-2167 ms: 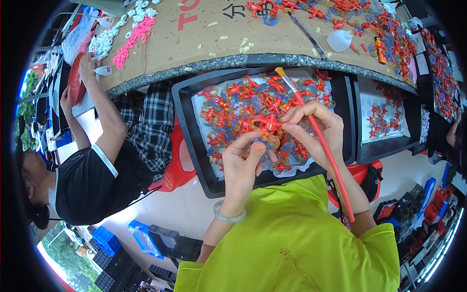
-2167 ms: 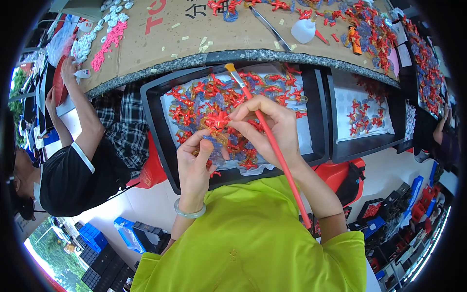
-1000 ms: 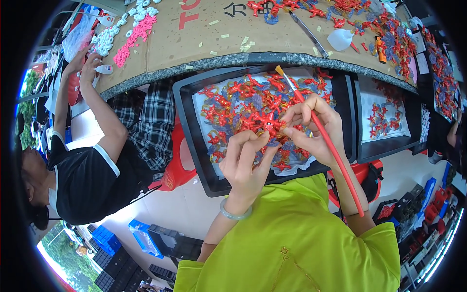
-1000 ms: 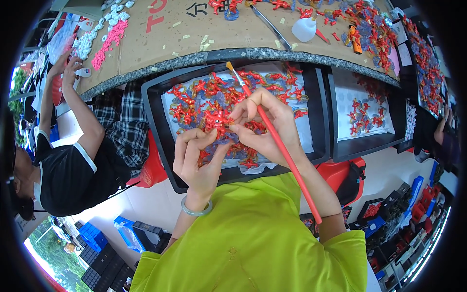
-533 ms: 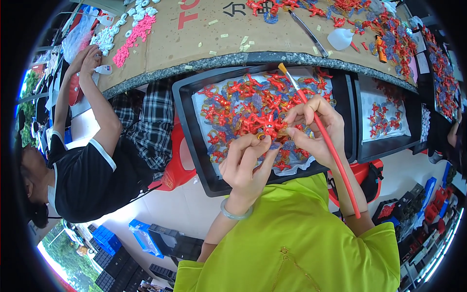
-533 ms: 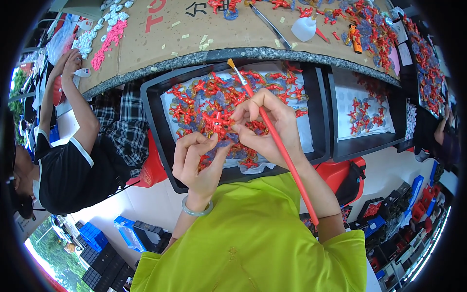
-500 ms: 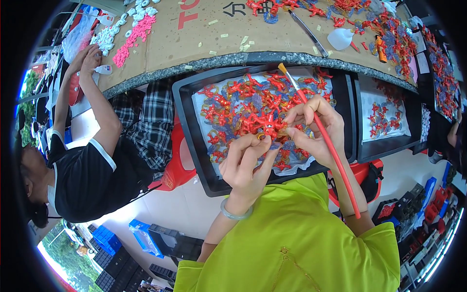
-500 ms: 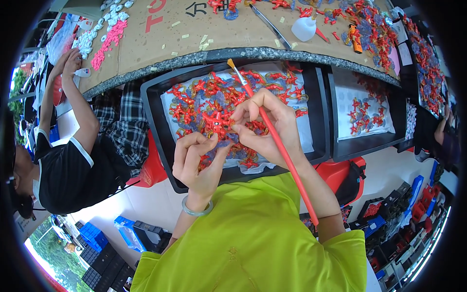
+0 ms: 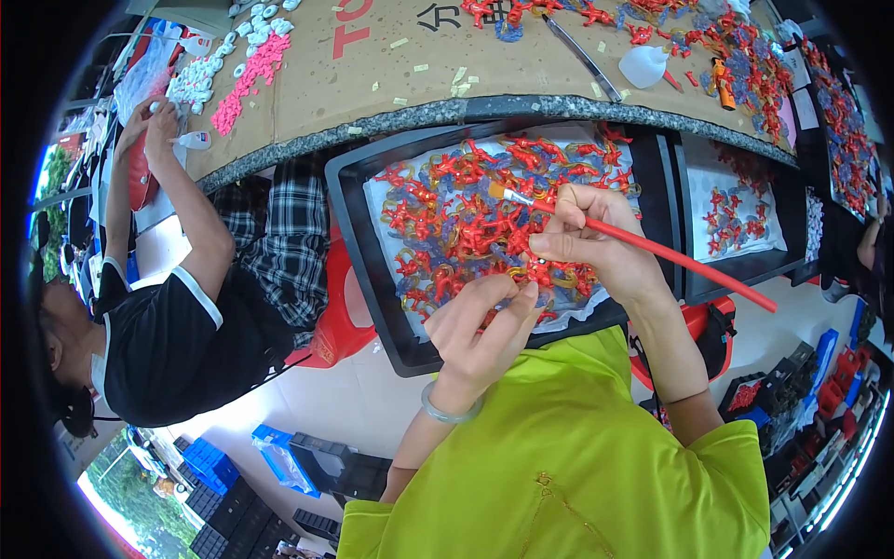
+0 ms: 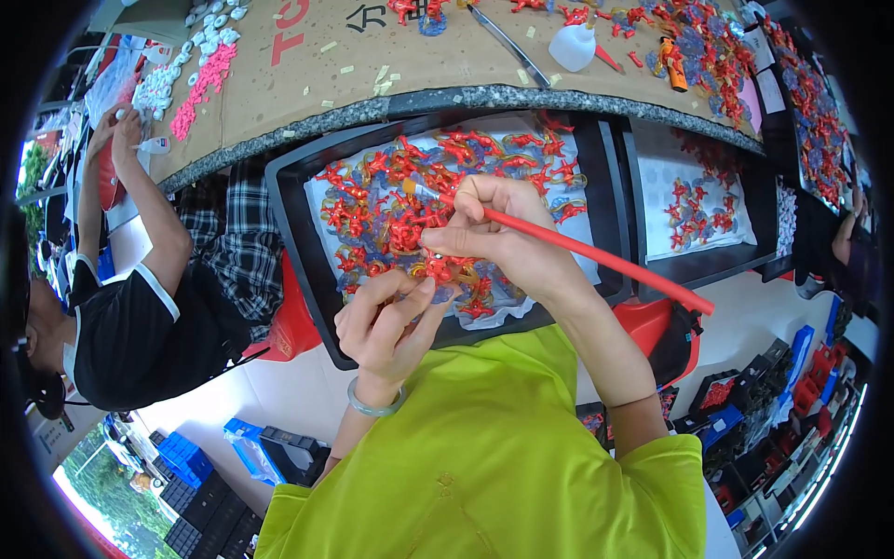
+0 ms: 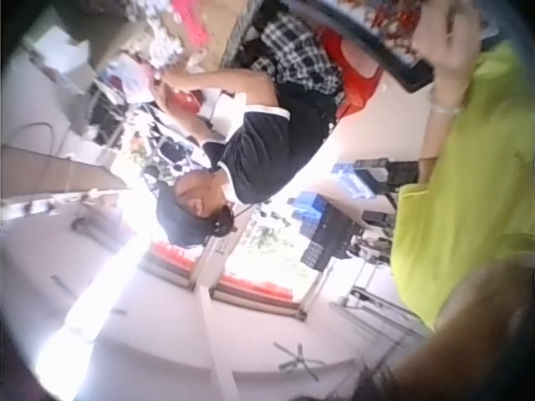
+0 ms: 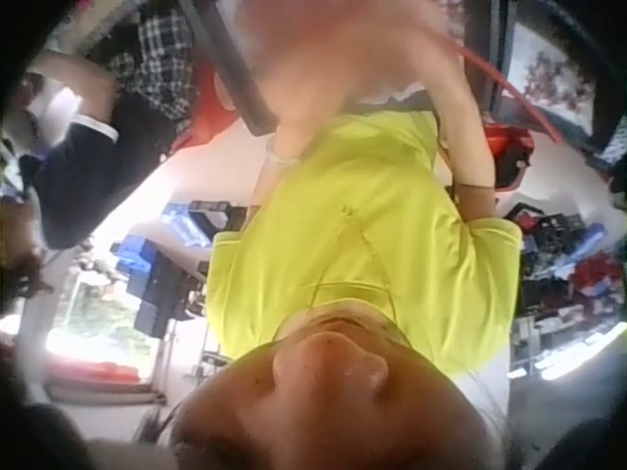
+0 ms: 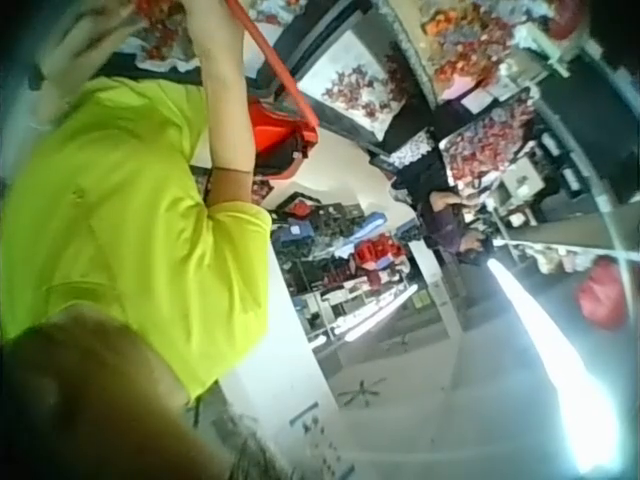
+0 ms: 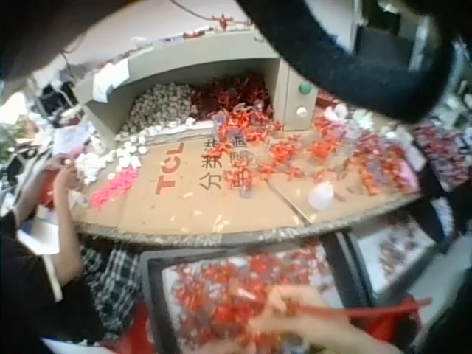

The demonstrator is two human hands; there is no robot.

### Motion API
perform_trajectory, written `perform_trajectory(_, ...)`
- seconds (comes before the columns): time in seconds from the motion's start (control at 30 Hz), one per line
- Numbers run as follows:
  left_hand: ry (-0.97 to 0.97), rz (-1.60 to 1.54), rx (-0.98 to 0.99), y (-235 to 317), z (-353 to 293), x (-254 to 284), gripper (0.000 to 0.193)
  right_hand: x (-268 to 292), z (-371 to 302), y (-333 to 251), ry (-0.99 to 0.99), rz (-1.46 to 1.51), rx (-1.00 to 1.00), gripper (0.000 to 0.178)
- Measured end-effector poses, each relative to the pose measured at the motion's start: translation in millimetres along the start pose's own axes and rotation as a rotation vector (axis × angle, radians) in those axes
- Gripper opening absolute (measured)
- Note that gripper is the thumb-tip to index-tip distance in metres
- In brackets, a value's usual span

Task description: The person assembles and paints small plastic figurines by hand, using a glue bottle to join parts and a paintbrush to apply paint.

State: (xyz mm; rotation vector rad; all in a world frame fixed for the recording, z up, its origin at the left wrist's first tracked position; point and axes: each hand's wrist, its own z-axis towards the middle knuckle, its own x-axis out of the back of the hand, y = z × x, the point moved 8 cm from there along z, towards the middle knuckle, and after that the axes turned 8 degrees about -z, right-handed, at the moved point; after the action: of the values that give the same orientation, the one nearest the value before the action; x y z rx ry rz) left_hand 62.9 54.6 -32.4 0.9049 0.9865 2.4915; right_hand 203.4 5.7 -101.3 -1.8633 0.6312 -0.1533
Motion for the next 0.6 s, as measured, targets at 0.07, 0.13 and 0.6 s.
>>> perform_trajectory(0.07,-0.015,0.02,0.01,1.1,-0.2,-1.5,0.019,-0.8,-0.6,1.1,0.023,0.033,-0.021,0.042)
perform_trajectory(0.13,-0.011,0.016,0.012,2.1,0.7,-2.7,0.019,0.8,-0.9,3.4,0.047,0.065,-0.042,0.044)
perform_trajectory(0.6,-0.097,-0.081,0.063,-3.8,5.9,-14.9,0.027,20.6,-9.9,-9.2,0.056,-0.1,0.135,0.038)
